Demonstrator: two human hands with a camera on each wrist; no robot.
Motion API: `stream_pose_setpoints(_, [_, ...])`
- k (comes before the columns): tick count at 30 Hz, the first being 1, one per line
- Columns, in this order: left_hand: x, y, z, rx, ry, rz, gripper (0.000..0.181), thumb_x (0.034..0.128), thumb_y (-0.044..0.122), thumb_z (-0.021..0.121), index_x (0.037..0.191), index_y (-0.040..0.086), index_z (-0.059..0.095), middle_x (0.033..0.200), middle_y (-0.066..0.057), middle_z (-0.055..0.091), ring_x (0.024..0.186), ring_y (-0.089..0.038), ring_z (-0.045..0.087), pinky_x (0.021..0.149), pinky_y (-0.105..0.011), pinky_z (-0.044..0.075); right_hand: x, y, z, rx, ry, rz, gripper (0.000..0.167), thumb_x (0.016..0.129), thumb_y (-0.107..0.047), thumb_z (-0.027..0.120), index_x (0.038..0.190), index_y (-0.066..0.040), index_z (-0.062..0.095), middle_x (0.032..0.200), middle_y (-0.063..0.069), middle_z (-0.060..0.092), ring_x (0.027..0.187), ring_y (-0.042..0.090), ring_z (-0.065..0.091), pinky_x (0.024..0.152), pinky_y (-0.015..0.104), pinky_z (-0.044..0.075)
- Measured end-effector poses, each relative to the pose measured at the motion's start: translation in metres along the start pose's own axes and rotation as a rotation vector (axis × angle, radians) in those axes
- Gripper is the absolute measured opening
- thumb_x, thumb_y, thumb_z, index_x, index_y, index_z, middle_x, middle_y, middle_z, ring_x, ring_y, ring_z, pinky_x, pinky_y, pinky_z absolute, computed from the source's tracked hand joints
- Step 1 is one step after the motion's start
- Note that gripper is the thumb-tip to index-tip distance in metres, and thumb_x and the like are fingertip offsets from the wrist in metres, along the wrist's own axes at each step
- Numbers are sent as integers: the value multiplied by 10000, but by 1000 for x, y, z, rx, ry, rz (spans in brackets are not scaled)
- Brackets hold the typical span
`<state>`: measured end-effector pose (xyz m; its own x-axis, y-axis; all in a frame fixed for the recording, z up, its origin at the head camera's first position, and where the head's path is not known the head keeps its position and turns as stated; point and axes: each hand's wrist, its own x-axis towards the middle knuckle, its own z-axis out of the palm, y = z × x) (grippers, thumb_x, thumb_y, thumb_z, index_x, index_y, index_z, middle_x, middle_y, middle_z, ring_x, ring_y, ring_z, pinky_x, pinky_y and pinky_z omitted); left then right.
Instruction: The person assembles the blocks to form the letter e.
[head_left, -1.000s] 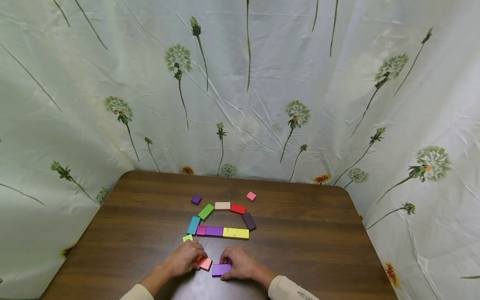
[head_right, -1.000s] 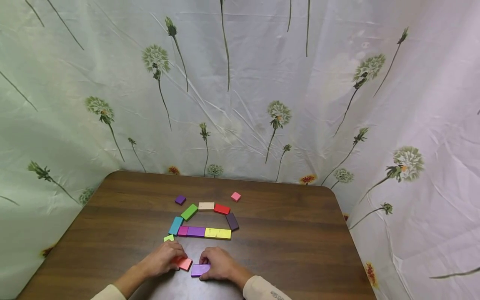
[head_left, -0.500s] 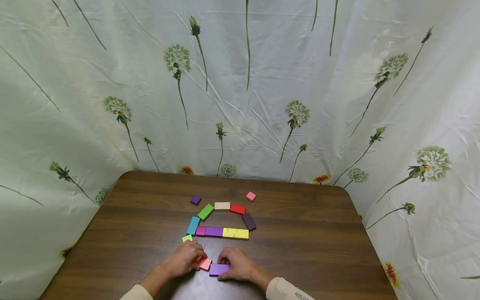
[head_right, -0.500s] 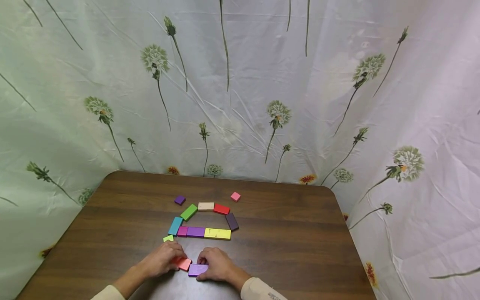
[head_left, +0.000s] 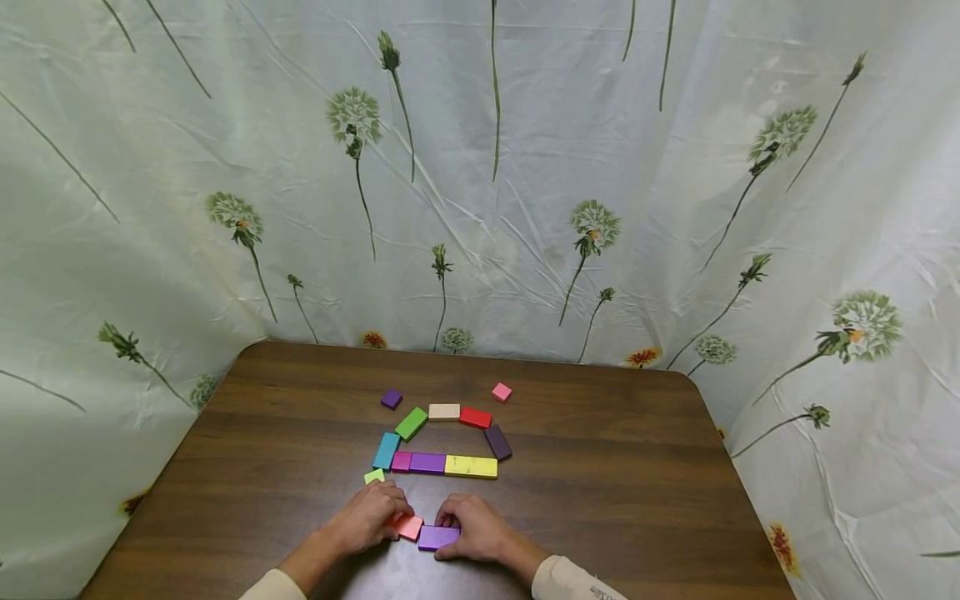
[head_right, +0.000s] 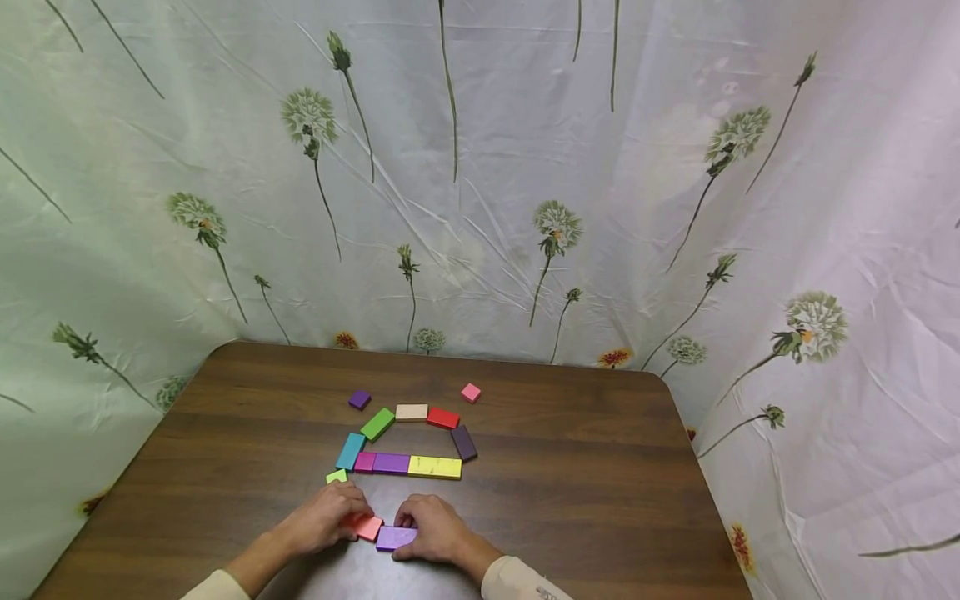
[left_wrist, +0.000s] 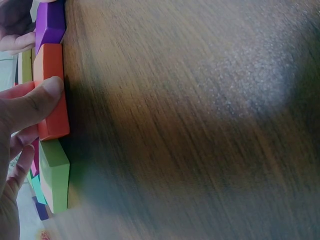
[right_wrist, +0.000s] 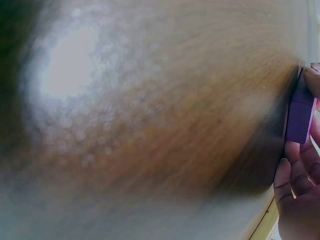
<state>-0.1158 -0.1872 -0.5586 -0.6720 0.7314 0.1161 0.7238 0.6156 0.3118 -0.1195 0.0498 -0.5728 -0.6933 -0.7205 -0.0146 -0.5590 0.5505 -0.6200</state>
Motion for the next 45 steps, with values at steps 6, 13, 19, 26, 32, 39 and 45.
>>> stream_pose_setpoints(6, [0,1,0,11,1,0,250,677,139,848,904,128,742,818,98,627,772,-64,526,735,-271,450,0,1,0,4,5,-9,315,697,-285,859,901,-153,659,776,-172,516,712,-73,455,645,98,393])
stream_pose_setpoints(13, [0,1,-2,-4,-20,-27,237,702,138,839,919,127,744,833,102,632,786,-70,532,755,-287,458,0,0,0,2,7,0,322,692,-281,863,912,-156,665,780,-167,525,719,-68,464,651,104,395])
stream_pose_setpoints(19, [1,2,-3,-13,-27,-31,234,705,139,836,920,126,744,831,104,628,784,-64,525,753,-285,456,0,0,0,5,5,7,317,692,-284,864,906,-159,666,779,-166,527,719,-65,464,651,107,397])
stream_pose_setpoints(26, [0,1,-3,-12,-24,-26,233,705,143,835,918,125,742,830,104,626,783,-64,525,753,-287,456,0,2,1,22,1,7,327,691,-286,866,915,-157,667,782,-166,530,720,-66,467,654,110,400])
stream_pose_setpoints(32, [0,0,-1,4,-2,-1,252,681,141,841,912,126,740,827,100,624,785,-72,535,755,-285,455,0,3,0,45,14,-20,357,681,-293,872,934,-143,669,785,-159,534,721,-66,472,651,103,396])
stream_pose_setpoints(39, [0,-2,1,3,1,2,256,681,145,843,914,118,740,836,91,632,798,-80,547,759,-288,457,1,7,-3,86,22,-57,373,691,-293,868,955,-121,667,809,-119,555,738,-52,477,662,99,393])
stream_pose_setpoints(45, [0,-3,2,26,39,51,273,645,147,848,893,114,737,814,84,628,775,-78,548,731,-258,451,5,11,-12,159,6,-41,344,735,-258,843,976,-90,664,824,-64,596,751,-26,506,688,125,426])
